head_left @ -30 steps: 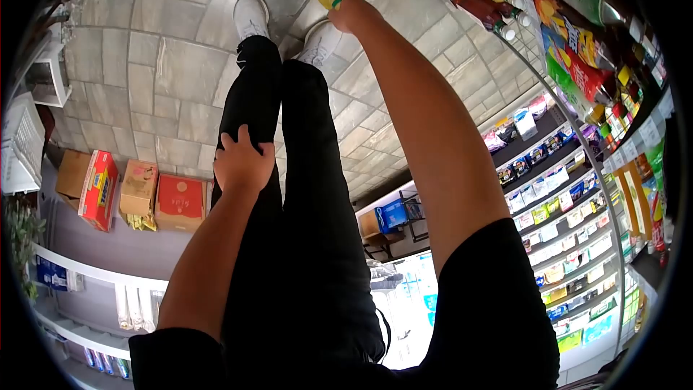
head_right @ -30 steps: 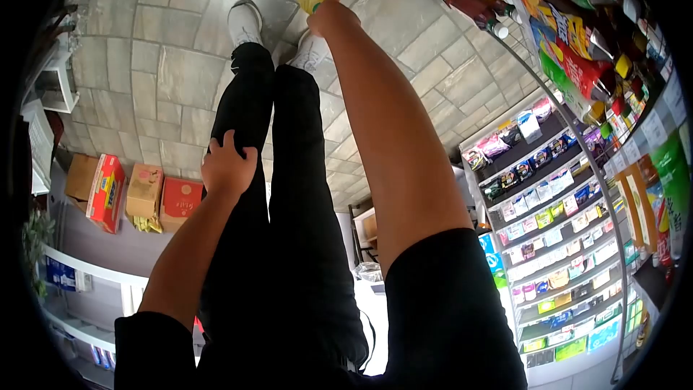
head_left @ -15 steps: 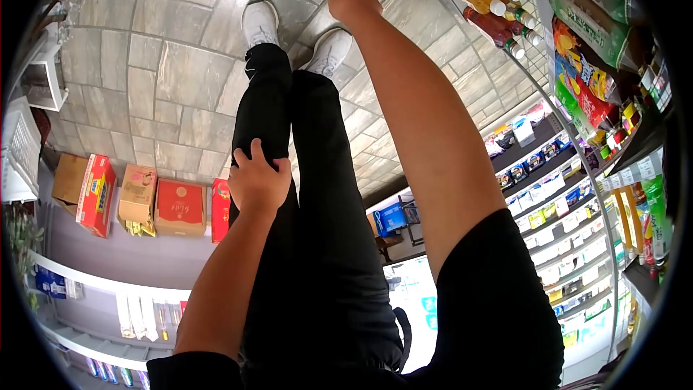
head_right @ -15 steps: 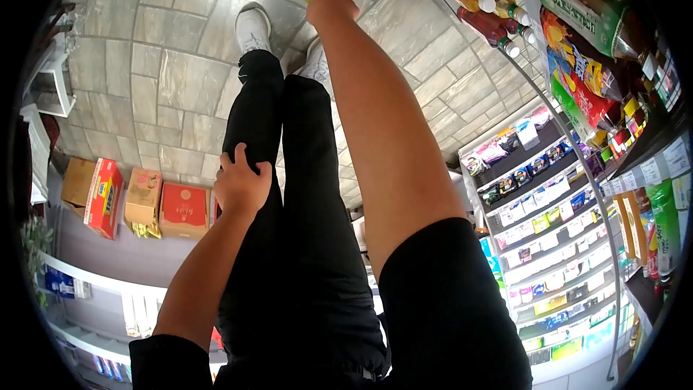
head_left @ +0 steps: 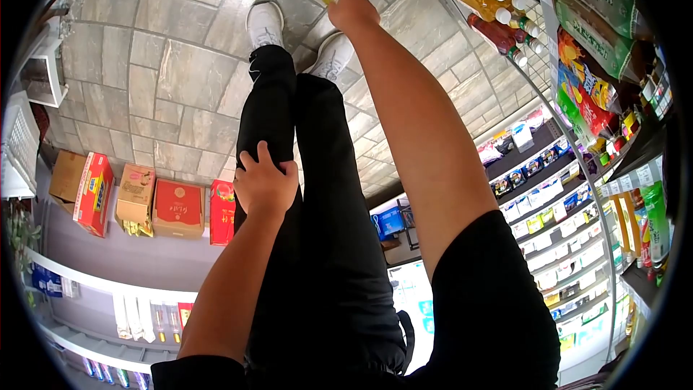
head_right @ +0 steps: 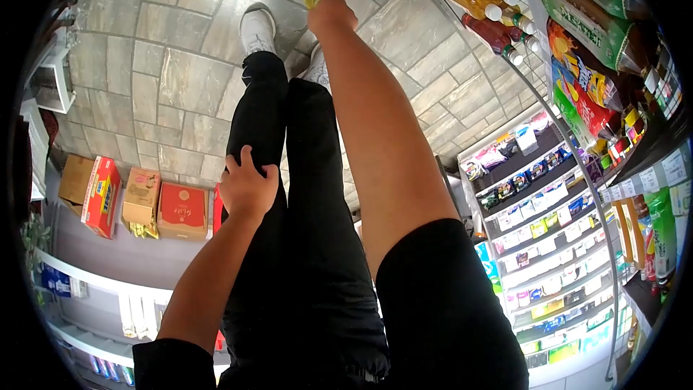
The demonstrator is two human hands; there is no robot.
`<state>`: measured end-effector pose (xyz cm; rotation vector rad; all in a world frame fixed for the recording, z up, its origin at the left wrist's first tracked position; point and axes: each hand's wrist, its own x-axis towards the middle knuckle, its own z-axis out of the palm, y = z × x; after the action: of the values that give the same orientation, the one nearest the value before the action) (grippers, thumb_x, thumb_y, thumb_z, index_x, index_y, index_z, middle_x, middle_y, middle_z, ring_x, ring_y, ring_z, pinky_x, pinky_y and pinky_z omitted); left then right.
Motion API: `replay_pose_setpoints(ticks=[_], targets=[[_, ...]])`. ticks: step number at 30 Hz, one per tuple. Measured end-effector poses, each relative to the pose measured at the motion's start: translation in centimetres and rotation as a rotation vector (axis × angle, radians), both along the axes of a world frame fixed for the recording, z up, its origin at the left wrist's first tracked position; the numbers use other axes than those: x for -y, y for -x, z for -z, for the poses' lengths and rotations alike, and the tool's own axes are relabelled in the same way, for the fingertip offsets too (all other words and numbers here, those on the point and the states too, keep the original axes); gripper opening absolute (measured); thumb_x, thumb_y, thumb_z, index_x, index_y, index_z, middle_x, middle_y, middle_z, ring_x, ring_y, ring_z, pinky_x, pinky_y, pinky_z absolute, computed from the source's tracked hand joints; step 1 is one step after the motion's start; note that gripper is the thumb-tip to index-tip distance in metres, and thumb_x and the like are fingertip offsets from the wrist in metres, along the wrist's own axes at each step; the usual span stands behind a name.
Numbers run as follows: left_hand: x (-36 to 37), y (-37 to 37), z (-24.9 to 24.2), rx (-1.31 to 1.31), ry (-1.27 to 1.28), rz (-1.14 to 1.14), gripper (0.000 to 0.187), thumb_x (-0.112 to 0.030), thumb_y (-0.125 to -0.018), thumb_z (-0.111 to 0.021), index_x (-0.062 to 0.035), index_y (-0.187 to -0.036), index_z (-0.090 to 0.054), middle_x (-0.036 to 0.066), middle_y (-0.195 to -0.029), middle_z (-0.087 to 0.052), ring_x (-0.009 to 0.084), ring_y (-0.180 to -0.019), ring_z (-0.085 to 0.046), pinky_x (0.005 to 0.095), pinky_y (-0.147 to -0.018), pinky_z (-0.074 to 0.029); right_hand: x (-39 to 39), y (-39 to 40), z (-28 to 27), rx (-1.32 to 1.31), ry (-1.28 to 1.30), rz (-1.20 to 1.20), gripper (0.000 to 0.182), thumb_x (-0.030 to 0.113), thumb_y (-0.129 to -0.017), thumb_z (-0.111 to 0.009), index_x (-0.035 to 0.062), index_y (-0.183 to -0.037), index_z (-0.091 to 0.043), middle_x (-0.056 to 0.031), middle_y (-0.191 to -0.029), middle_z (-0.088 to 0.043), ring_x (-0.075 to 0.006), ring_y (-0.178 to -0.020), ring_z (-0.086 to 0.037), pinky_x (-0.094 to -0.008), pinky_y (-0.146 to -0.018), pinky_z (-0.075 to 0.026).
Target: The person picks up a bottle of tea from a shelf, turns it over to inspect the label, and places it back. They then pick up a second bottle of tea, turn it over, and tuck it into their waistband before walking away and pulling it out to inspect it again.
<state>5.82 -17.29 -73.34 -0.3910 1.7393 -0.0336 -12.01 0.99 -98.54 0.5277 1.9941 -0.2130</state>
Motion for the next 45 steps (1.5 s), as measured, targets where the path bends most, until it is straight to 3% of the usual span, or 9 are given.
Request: replay_pose_setpoints(ticks=[5, 7, 13, 20, 21, 28, 35, 39, 45], targets=[[-0.4, -0.4, 0.3, 0.004, 0.008, -0.006, 0.065, -0.041, -0.091, -0.050, -0.0143, -0.150, -0.043, 0.022, -0.137, -0.051, 0.0404, -0.110, -0.062, 0.0466, -0.095, -0.051, 0.0, 0.1, 0.7, -0.063, 0.012, 0.028, 0.060, 0.042, -0.090, -0.063, 0.0006, -0.131, -0.052, -0.0199, -0.129, -0.065, -0.0344, -0.119, -0.065, -0.0453, -0.098, -0.053], [-0.8, -0.4, 0.3, -0.020, 0.020, 0.026, 0.064, -0.041, -0.090, -0.051, -0.0143, -0.149, -0.044, 0.021, -0.134, -0.052, 0.0409, -0.110, -0.062, 0.0474, -0.093, -0.051, 0.0, -0.1, 0.8, -0.093, 0.020, 0.067, 0.051, 0.027, -0.092, -0.063, 0.0041, -0.136, -0.056, -0.0158, -0.136, -0.062, -0.0316, -0.124, -0.063, -0.0426, -0.100, -0.053], [-2.9, -0.8, -0.1, -0.042, 0.042, 0.044, 0.061, -0.038, -0.090, -0.051, -0.0158, -0.147, -0.045, 0.021, -0.130, -0.054, 0.0410, -0.108, -0.064, 0.0509, -0.088, -0.054, -4.3, -0.4, -1.6, -0.128, 0.105, 0.002, 0.084, 0.067, -0.087, -0.060, 0.0022, -0.140, -0.048, -0.0182, -0.131, -0.063, -0.0331, -0.124, -0.062, -0.0458, -0.103, -0.050], [-4.7, -0.6, -0.7, -0.063, 0.037, 0.094, 0.060, -0.036, -0.092, -0.051, -0.0125, -0.147, -0.045, 0.023, -0.131, -0.053, 0.0420, -0.102, -0.066, 0.0509, -0.086, -0.056, -21.2, -2.8, 1.2, -0.280, -0.221, -0.034, 0.034, 0.016, -0.096, -0.045, 0.0032, -0.105, -0.075, -0.0201, -0.120, -0.070, -0.0371, -0.111, -0.068, -0.0492, -0.091, -0.058], [-4.8, -0.9, -0.7, -0.064, 0.038, 0.099, 0.060, -0.036, -0.092, -0.051, -0.0125, -0.147, -0.045, 0.023, -0.131, -0.053, 0.0420, -0.102, -0.066, 0.0509, -0.086, -0.056, -24.9, -3.2, 1.4, -0.166, -0.224, 0.046, 0.041, 0.025, -0.101, -0.041, 0.0031, -0.131, -0.060, -0.0209, -0.135, -0.060, -0.0391, -0.123, -0.062, -0.0500, -0.099, -0.053], [-6.7, -0.9, -0.6, -0.042, 0.054, 0.147, 0.062, -0.037, -0.092, -0.049, -0.0114, -0.148, -0.043, 0.024, -0.132, -0.052, 0.0425, -0.104, -0.065, 0.0505, -0.087, -0.056, -34.4, -3.0, -8.4, -0.705, -0.386, 0.362, 0.062, 0.035, -0.090, -0.056, 0.0024, -0.139, -0.037, -0.0301, -0.138, -0.051, -0.0461, -0.122, -0.058, -0.0544, -0.101, -0.048], [-7.6, -1.7, -0.2, -0.031, 0.075, 0.183, 0.062, -0.037, -0.092, -0.048, -0.0100, -0.148, -0.042, 0.025, -0.132, -0.052, 0.0422, -0.107, -0.064, 0.0499, -0.088, -0.056, -37.9, -0.3, -8.0, -0.733, -0.423, 0.438, 0.070, 0.039, -0.086, -0.061, -0.0017, -0.135, -0.034, -0.0316, -0.135, -0.048, -0.0501, -0.121, -0.056, -0.0548, -0.103, -0.047], [-8.2, -1.9, -0.2, -0.033, 0.084, 0.190, 0.062, -0.037, -0.092, -0.048, -0.0097, -0.147, -0.043, 0.025, -0.131, -0.052, 0.0421, -0.105, -0.064, 0.0494, -0.088, -0.055, -38.8, 1.7, -8.7, -0.604, -0.356, 0.367, 0.091, 0.035, -0.088, -0.056, -0.0084, -0.152, -0.008, -0.0440, -0.144, -0.030, -0.0576, -0.124, -0.049, -0.0573, -0.103, -0.048], [-8.6, -2.0, 0.0, -0.027, 0.095, 0.196, 0.061, -0.036, -0.092, -0.048, -0.0097, -0.147, -0.043, 0.024, -0.131, -0.052, 0.0418, -0.104, -0.064, 0.0485, -0.087, -0.055, -42.8, 3.3, -5.1, -0.447, -0.347, 0.213, 0.088, 0.026, -0.087, -0.057, -0.0087, -0.152, -0.008, -0.0441, -0.148, -0.020, -0.0466, -0.110, -0.063, -0.0359, -0.072, -0.065]])
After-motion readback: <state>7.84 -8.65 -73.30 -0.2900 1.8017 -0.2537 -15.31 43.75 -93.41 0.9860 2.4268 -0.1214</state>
